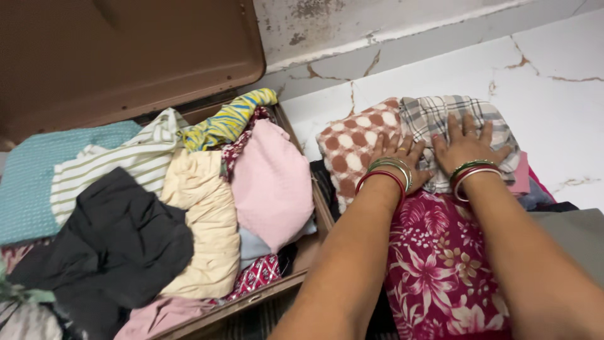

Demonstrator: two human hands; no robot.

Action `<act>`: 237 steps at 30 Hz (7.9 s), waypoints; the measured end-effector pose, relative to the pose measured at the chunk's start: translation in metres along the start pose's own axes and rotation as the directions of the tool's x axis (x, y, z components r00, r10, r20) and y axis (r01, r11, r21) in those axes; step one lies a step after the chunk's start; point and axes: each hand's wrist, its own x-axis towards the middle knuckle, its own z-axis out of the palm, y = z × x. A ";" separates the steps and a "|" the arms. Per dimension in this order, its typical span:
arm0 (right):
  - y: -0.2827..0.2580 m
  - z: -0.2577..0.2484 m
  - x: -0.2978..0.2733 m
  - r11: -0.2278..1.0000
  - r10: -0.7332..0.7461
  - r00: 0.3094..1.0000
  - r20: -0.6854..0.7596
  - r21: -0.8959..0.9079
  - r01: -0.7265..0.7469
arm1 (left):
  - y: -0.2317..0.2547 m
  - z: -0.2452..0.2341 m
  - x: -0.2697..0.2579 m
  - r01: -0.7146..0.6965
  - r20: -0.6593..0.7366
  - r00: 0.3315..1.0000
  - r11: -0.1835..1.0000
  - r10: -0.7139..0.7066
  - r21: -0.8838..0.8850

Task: The person folds clothes including a floral dress and a plaid shirt by hand and places them into a brown suitcase on the floor.

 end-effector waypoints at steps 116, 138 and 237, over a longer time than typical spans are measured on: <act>-0.476 0.022 -0.349 0.709 -0.678 0.626 0.386 0.120 0.694 | -0.356 0.014 -0.457 0.668 -0.275 0.433 0.510 -0.859 -0.542; -0.439 0.084 -0.256 0.087 -0.655 0.755 -0.021 0.991 0.103 | -0.272 -0.049 -0.423 -0.077 -0.682 0.528 0.771 -0.506 -0.632; -0.381 -0.152 -0.206 -0.349 -0.515 0.764 -0.389 0.909 0.228 | -0.364 -0.171 -0.457 0.082 -0.731 0.557 0.902 -0.394 -0.423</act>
